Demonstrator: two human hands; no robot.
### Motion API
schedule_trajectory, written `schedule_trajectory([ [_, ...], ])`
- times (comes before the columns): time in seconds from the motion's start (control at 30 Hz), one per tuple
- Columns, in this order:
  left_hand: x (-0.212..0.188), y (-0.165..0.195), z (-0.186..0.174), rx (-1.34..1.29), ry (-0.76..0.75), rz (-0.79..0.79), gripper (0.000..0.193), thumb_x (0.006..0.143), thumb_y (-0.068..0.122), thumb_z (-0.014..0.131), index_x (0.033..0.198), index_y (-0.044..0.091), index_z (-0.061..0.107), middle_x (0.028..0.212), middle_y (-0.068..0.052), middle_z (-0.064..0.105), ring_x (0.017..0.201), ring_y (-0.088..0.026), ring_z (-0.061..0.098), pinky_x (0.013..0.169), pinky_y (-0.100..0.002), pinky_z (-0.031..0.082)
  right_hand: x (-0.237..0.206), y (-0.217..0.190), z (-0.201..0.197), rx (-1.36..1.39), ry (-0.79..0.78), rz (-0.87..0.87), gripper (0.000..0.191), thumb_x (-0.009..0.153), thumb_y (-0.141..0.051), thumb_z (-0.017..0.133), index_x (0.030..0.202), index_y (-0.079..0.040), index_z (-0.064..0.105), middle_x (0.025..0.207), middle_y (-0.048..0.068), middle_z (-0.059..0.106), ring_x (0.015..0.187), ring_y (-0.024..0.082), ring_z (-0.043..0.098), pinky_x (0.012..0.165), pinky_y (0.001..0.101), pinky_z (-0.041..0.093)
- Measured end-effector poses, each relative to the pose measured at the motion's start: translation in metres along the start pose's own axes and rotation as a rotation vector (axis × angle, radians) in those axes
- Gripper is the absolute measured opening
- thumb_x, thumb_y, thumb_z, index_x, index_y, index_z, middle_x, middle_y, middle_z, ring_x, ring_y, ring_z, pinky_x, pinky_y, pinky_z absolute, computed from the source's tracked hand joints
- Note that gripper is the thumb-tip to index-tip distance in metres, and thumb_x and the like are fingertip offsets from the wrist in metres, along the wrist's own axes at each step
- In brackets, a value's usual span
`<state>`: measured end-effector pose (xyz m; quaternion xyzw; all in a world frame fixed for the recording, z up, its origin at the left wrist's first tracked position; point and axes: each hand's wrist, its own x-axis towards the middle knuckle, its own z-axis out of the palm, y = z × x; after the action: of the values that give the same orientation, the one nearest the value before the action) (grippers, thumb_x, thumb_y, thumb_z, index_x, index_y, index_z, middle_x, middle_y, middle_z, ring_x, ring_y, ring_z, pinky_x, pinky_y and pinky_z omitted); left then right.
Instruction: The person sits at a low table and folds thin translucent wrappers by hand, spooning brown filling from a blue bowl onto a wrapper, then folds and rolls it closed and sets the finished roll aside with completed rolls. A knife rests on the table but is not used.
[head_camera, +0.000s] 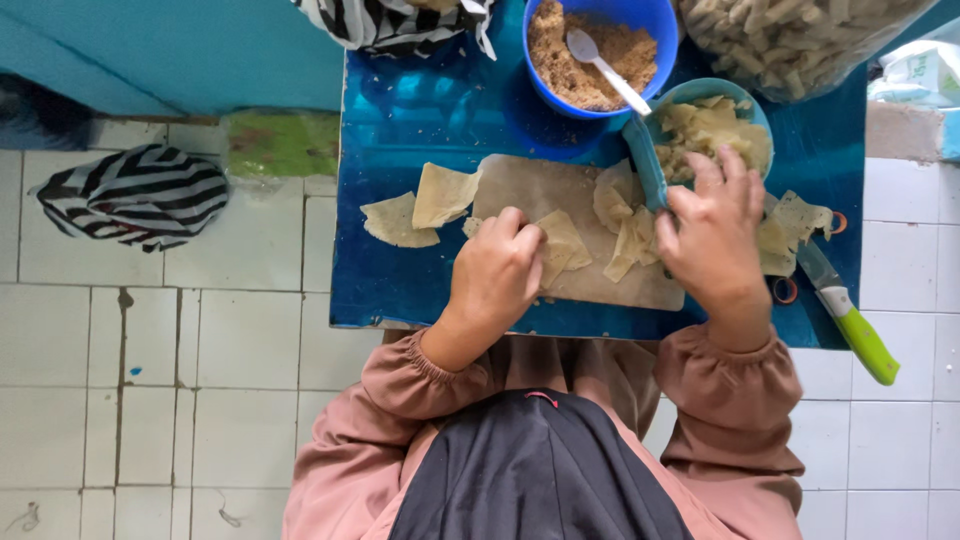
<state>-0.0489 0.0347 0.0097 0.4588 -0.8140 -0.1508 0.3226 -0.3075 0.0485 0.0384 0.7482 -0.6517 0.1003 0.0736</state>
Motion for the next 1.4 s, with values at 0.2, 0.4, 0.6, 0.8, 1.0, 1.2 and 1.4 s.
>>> schedule_trajectory([
  [0.2, 0.006, 0.001, -0.001, 0.085, -0.055, -0.128, 0.03, 0.08, 0.018, 0.078, 0.099, 0.006, 0.058, 0.095, -0.013, 0.057, 0.089, -0.033, 0.062, 0.071, -0.043, 0.052, 0.0, -0.001, -0.001, 0.192, 0.036, 0.052, 0.013, 0.088, -0.009, 0.079, 0.096, -0.003, 0.071, 0.132, 0.012, 0.059, 0.136, 0.035, 0.044, 0.122, 0.0495, 0.03],
  [0.4, 0.014, -0.006, 0.0, 0.102, -0.141, -0.132, 0.038, 0.075, 0.023, 0.083, 0.094, 0.007, 0.054, 0.097, -0.014, 0.057, 0.093, -0.034, 0.062, 0.073, -0.043, 0.054, -0.004, -0.005, -0.004, 0.394, 0.153, 0.064, 0.019, 0.09, -0.005, 0.083, 0.097, -0.005, 0.065, 0.133, 0.013, 0.059, 0.137, 0.035, 0.047, 0.122, 0.0471, 0.034],
  [0.6, 0.019, -0.004, 0.009, 0.079, -0.212, -0.187, 0.037, 0.079, 0.014, 0.078, 0.104, 0.004, 0.053, 0.096, -0.016, 0.06, 0.088, -0.036, 0.068, 0.067, -0.045, 0.057, -0.006, -0.005, -0.007, 0.373, 0.164, 0.12, 0.022, 0.089, -0.006, 0.084, 0.093, -0.006, 0.063, 0.126, 0.01, 0.059, 0.13, 0.032, 0.049, 0.113, 0.0442, 0.035],
  [0.8, 0.02, -0.009, 0.012, 0.104, -0.241, -0.211, 0.032, 0.081, 0.02, 0.077, 0.096, 0.005, 0.054, 0.093, -0.016, 0.062, 0.082, -0.036, 0.071, 0.066, -0.046, 0.058, 0.0, -0.015, -0.012, 0.266, 0.134, 0.078, 0.022, 0.084, 0.0, 0.082, 0.095, -0.007, 0.064, 0.123, 0.01, 0.06, 0.127, 0.033, 0.05, 0.116, 0.0475, 0.036],
  [1.0, 0.021, -0.008, 0.009, 0.039, -0.2, -0.151, 0.031, 0.077, 0.016, 0.077, 0.096, 0.004, 0.055, 0.095, -0.019, 0.064, 0.078, -0.037, 0.071, 0.061, -0.046, 0.057, -0.008, -0.054, -0.01, 0.445, 0.194, -0.038, 0.029, 0.088, 0.008, 0.069, 0.113, -0.007, 0.068, 0.131, 0.014, 0.055, 0.132, 0.035, 0.051, 0.116, 0.0456, 0.041],
  [1.2, 0.023, -0.007, 0.008, 0.037, -0.259, -0.244, 0.037, 0.08, 0.021, 0.078, 0.101, 0.001, 0.054, 0.086, -0.019, 0.068, 0.074, -0.039, 0.072, 0.059, -0.045, 0.057, 0.002, -0.075, 0.008, 0.372, 0.006, -0.262, 0.055, 0.081, 0.005, 0.062, 0.134, -0.01, 0.066, 0.15, 0.018, 0.051, 0.136, 0.041, 0.046, 0.114, 0.0481, 0.04],
  [1.4, 0.019, -0.013, 0.008, 0.058, -0.344, -0.265, 0.029, 0.083, 0.028, 0.077, 0.089, 0.005, 0.061, 0.082, -0.017, 0.071, 0.077, -0.037, 0.073, 0.064, -0.045, 0.058, -0.007, -0.073, 0.004, -0.116, -0.002, -0.316, 0.058, 0.089, -0.004, 0.058, 0.144, -0.02, 0.065, 0.161, 0.011, 0.046, 0.146, 0.032, 0.043, 0.121, 0.0479, 0.032],
])
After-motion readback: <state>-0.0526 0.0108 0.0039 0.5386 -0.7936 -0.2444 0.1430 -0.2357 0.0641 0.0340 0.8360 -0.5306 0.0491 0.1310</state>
